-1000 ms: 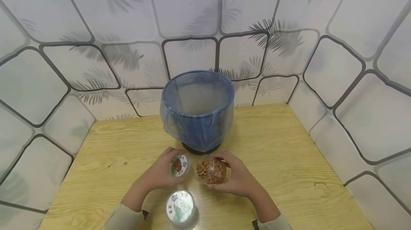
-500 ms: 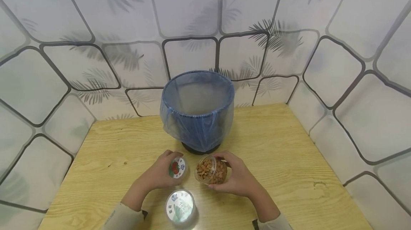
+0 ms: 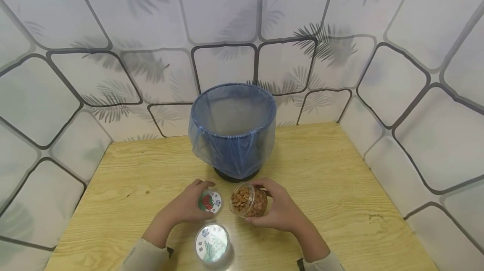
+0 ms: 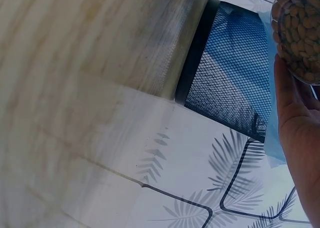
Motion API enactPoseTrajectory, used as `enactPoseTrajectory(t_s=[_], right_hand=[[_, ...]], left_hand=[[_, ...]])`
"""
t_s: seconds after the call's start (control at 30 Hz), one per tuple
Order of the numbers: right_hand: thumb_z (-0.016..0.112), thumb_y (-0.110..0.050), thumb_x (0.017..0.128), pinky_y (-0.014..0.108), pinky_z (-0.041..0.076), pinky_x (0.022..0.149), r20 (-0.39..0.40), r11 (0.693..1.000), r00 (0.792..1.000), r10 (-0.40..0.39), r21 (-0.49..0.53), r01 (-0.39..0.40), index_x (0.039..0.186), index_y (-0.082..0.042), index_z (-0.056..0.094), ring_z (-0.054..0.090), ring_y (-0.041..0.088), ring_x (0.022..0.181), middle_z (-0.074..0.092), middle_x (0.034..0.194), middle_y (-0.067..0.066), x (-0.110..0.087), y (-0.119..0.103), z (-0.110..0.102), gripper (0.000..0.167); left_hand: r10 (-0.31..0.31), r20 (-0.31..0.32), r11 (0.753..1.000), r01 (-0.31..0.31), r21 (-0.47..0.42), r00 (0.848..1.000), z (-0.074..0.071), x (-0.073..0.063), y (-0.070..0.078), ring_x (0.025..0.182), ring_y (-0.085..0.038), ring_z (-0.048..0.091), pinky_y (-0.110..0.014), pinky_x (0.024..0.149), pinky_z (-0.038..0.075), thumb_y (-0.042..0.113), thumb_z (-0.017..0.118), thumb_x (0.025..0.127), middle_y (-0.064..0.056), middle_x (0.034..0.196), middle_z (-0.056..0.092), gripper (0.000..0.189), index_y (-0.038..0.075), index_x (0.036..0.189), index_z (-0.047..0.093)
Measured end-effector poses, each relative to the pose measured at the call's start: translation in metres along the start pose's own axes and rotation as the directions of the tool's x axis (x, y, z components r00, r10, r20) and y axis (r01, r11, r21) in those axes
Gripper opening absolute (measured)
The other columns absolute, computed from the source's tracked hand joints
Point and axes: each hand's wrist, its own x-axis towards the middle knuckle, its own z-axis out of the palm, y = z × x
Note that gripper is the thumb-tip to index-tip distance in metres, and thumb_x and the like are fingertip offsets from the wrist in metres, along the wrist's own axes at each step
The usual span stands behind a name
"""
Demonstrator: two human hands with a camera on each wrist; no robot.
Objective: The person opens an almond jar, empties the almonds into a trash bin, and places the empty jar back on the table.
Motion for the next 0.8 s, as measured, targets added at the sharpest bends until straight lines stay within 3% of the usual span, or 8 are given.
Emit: enactPoseTrajectory(t_s=[0.23, 0.4, 0.57, 0.8], right_hand=[[0.101, -0.033, 0.073, 0.043, 0.063, 0.097, -0.013, 1.000, 1.000, 0.011, 0.017, -0.011, 0.141, -0.018, 0.060, 0.068, 0.018, 0.124, 0.066, 0.135, -0.003, 0.000, -0.001, 0.001, 0.081], [0.100, -0.033, 0.074, 0.043, 0.063, 0.097, -0.014, 1.000, 1.000, 0.010, 0.013, -0.010, 0.141, -0.019, 0.060, 0.068, 0.019, 0.123, 0.066, 0.136, -0.002, -0.001, -0.001, 0.001, 0.080], [0.100, -0.034, 0.074, 0.042, 0.063, 0.097, -0.011, 1.000, 1.000, 0.018, 0.016, -0.018, 0.141, -0.020, 0.060, 0.068, 0.018, 0.123, 0.065, 0.136, -0.002, -0.001, 0.000, 0.001, 0.079], [0.099, -0.034, 0.075, 0.042, 0.063, 0.096, -0.016, 1.000, 1.000, 0.014, 0.016, -0.014, 0.139, -0.020, 0.061, 0.069, 0.021, 0.121, 0.066, 0.134, -0.001, -0.001, 0.000, 0.002, 0.076]], left_hand=[[0.014, -0.098, 0.999, -0.019, -0.048, 0.995, -0.008, 0.001, -0.001, 0.127, -0.039, 0.059, -0.056, 0.100, 0.056, 0.036, 0.091, 0.084, -0.018, 0.139, 0.059, 0.079, 0.004, 0.149, 0.058], [0.031, -0.192, 0.995, -0.048, -0.085, 0.981, -0.015, 0.003, 0.001, 0.132, -0.041, 0.058, -0.059, 0.109, 0.052, 0.035, 0.090, 0.086, -0.016, 0.138, 0.060, 0.075, 0.004, 0.147, 0.059], [0.001, -0.250, 0.995, -0.026, -0.098, 0.968, -0.021, 0.004, 0.003, 0.135, -0.037, 0.058, -0.056, 0.110, 0.051, 0.039, 0.089, 0.087, -0.012, 0.144, 0.058, 0.078, 0.007, 0.150, 0.057], [-0.015, -0.305, 0.988, -0.032, -0.149, 0.952, -0.030, 0.005, 0.009, 0.142, -0.036, 0.051, -0.057, 0.115, 0.047, 0.040, 0.089, 0.086, -0.015, 0.155, 0.050, 0.102, 0.008, 0.166, 0.034]])
